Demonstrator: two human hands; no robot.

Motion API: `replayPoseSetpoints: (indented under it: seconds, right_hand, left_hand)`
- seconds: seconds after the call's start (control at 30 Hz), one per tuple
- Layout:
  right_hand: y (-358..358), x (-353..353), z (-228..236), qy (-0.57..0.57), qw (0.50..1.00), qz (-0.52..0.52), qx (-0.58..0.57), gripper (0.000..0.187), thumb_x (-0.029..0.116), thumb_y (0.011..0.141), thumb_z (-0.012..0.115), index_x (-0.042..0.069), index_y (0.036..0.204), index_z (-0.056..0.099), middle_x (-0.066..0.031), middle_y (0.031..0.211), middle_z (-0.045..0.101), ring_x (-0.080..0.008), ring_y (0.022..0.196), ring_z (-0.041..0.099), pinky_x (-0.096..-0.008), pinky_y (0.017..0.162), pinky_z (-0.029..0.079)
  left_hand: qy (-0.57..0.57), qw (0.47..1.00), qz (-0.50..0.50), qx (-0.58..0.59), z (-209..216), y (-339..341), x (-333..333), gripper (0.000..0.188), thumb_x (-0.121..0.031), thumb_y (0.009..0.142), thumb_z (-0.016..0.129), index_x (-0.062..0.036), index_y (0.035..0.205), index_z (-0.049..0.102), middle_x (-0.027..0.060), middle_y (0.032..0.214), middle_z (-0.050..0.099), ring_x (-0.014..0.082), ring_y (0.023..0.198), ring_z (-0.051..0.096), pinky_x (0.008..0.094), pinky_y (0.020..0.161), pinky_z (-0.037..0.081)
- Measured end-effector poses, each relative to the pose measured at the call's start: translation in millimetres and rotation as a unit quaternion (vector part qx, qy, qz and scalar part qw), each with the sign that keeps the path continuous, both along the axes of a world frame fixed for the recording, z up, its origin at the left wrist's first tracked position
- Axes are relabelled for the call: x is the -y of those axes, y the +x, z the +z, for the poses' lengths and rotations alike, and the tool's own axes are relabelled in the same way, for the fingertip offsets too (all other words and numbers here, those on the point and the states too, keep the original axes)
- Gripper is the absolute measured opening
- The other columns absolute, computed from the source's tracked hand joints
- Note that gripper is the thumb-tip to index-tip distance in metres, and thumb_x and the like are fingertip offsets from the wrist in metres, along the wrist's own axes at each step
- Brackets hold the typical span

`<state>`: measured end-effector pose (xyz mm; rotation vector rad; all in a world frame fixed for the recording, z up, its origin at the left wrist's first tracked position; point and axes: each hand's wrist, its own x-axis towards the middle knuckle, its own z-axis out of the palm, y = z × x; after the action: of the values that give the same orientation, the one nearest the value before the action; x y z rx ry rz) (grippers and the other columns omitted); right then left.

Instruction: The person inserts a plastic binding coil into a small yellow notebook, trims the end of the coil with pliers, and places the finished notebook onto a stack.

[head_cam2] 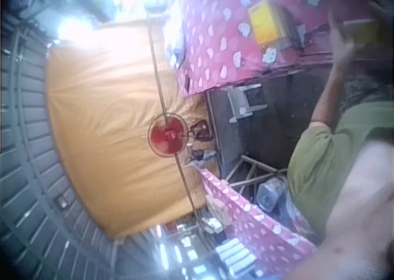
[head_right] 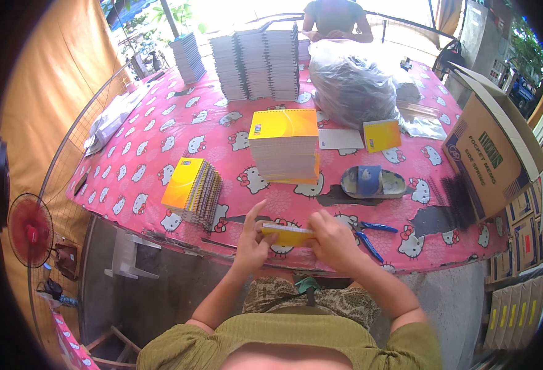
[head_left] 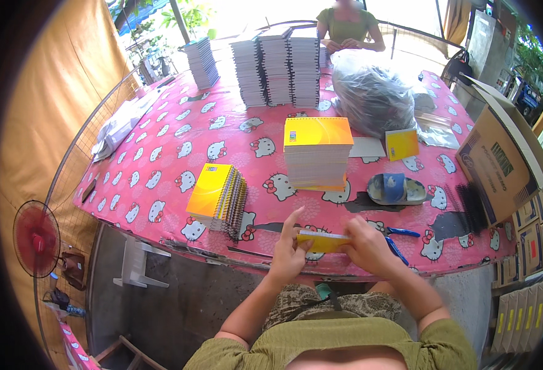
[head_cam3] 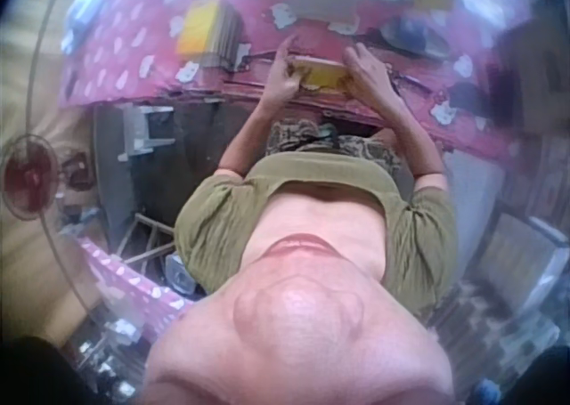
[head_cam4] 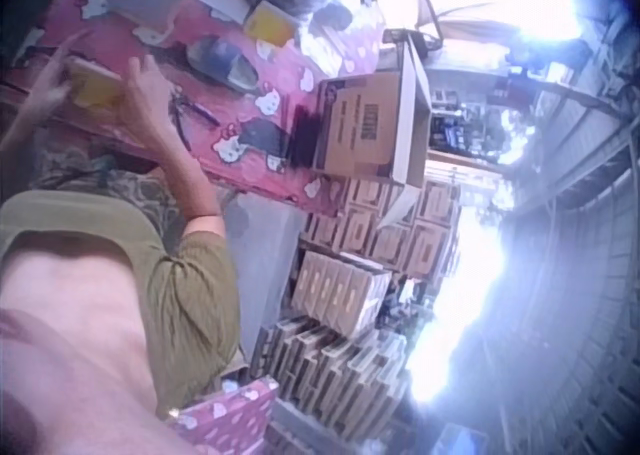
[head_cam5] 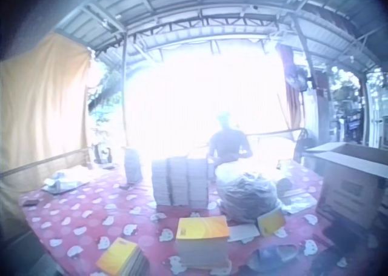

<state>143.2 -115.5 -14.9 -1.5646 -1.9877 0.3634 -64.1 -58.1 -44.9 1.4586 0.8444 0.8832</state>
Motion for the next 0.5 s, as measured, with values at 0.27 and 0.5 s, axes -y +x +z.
replayPoseSetpoints:
  seconds: [0.27, 0.5]
  right_hand:
    - [-21.7, 13.9, -54.8, -0.044, 0.932, -0.114, -0.341, 0.022, -0.001, 0.078, 0.071, 0.006, 0.083, 0.05, -0.0036, 0.079, 0.054, -0.011, 0.074, 0.052, -0.0257, 0.064, 0.042]
    - [24.5, 16.6, -33.3, 0.079, 0.992, -0.029, -0.095, 0.024, 0.0, 0.071, 0.069, 0.003, 0.092, 0.057, -0.0149, 0.088, 0.058, -0.034, 0.085, 0.057, -0.0427, 0.074, 0.046]
  left_hand:
    - [0.29, 0.95, 0.065, -0.098, -13.8, 15.6, 15.3, 0.063, 0.0, 0.08, 0.066, -0.0147, 0.137, 0.042, 0.0201, 0.126, 0.046, 0.033, 0.106, 0.05, 0.0429, 0.095, 0.038]
    - [0.394, 0.894, 0.135, -0.164, 10.6, 41.4, 15.9, 0.014, -0.005, 0.067, 0.075, -0.01, 0.08, 0.072, 0.0025, 0.075, 0.066, 0.0227, 0.08, 0.055, 0.0358, 0.082, 0.039]
